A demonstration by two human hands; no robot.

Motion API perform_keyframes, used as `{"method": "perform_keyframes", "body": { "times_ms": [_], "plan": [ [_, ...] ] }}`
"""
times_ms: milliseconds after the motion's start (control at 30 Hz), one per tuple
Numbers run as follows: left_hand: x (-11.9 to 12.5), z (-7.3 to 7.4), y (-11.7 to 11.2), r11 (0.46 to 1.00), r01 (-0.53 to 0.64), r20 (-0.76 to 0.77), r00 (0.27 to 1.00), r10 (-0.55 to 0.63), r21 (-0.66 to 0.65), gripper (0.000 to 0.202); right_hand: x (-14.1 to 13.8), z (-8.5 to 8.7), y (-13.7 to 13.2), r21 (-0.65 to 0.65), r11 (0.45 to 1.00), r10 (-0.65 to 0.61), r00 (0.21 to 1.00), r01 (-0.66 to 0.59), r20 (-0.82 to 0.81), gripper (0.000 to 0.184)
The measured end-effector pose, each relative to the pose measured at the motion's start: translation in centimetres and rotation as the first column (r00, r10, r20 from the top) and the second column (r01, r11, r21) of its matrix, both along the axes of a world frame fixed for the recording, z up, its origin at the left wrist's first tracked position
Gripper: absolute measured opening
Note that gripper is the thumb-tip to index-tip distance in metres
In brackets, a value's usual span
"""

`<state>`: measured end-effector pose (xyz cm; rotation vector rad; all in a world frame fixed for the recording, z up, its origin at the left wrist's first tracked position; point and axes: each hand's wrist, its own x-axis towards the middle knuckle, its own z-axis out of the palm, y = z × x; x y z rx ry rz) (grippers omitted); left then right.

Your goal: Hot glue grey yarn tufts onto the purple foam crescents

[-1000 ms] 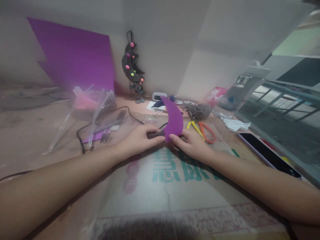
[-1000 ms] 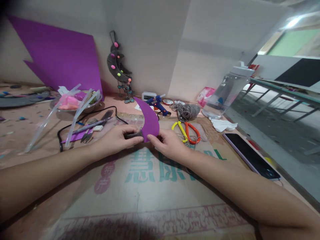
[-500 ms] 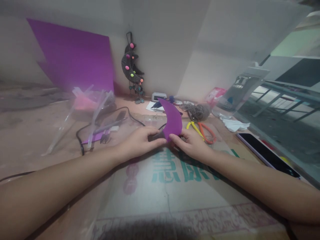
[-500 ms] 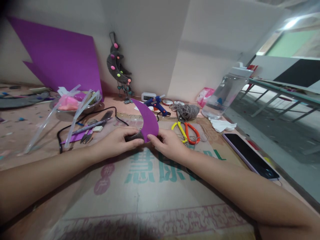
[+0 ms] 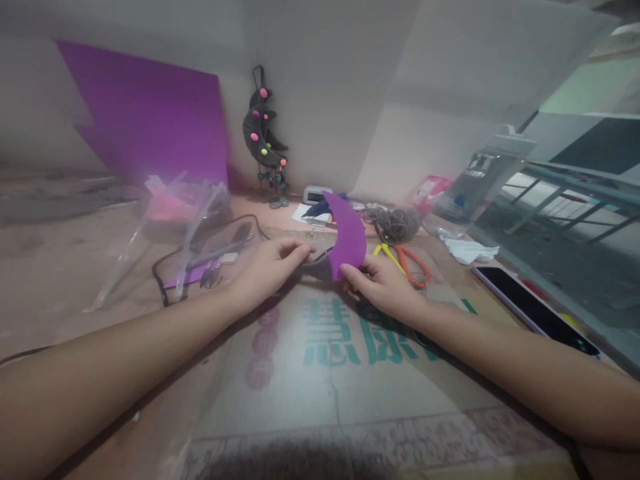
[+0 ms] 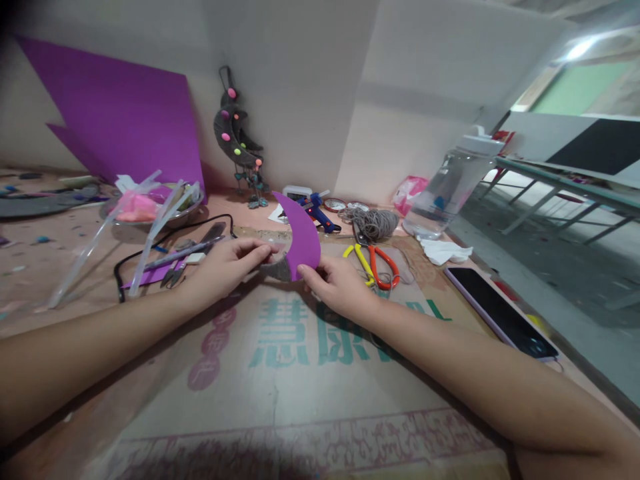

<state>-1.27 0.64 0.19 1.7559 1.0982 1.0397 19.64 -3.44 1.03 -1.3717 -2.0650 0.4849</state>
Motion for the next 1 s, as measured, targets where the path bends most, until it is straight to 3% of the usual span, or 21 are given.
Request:
{"method": "perform_keyframes", "body": {
  "times_ms": [233, 400, 567, 1000],
  "plan": [
    [0.1, -0.1, -0.4, 0.97, 0.156, -0.276, 0.956, -0.1, 0.188, 0.038, 0.0, 0.1, 0.0, -0.026, 1.0, 0.003, 0.996, -0.005, -0.085, 0.035],
    [0.3, -0.4, -0.6, 0.854, 0.352, -0.492, 0.86, -0.134, 0.383, 0.031, -0.1, 0.1, -0.4, 0.041, 0.999, 0.034, 0.999, -0.035, 0.011, 0.033],
    [0.3, -0.3, -0.8, 0.838, 0.365, -0.495, 0.858, -0.134, 0.405, 0.027, -0.2, 0.3, -0.6, 0.11, 0.991, 0.075, 0.995, -0.081, 0.059, 0.03],
    [0.5, 0.0, -1.3, 0.869, 0.369, -0.484, 0.857, -0.179, 0.33, 0.022, -0.3, 0.2, -0.7, 0.073, 0.989, 0.128, 0.991, -0.129, 0.028, 0.027]
  ]
}}
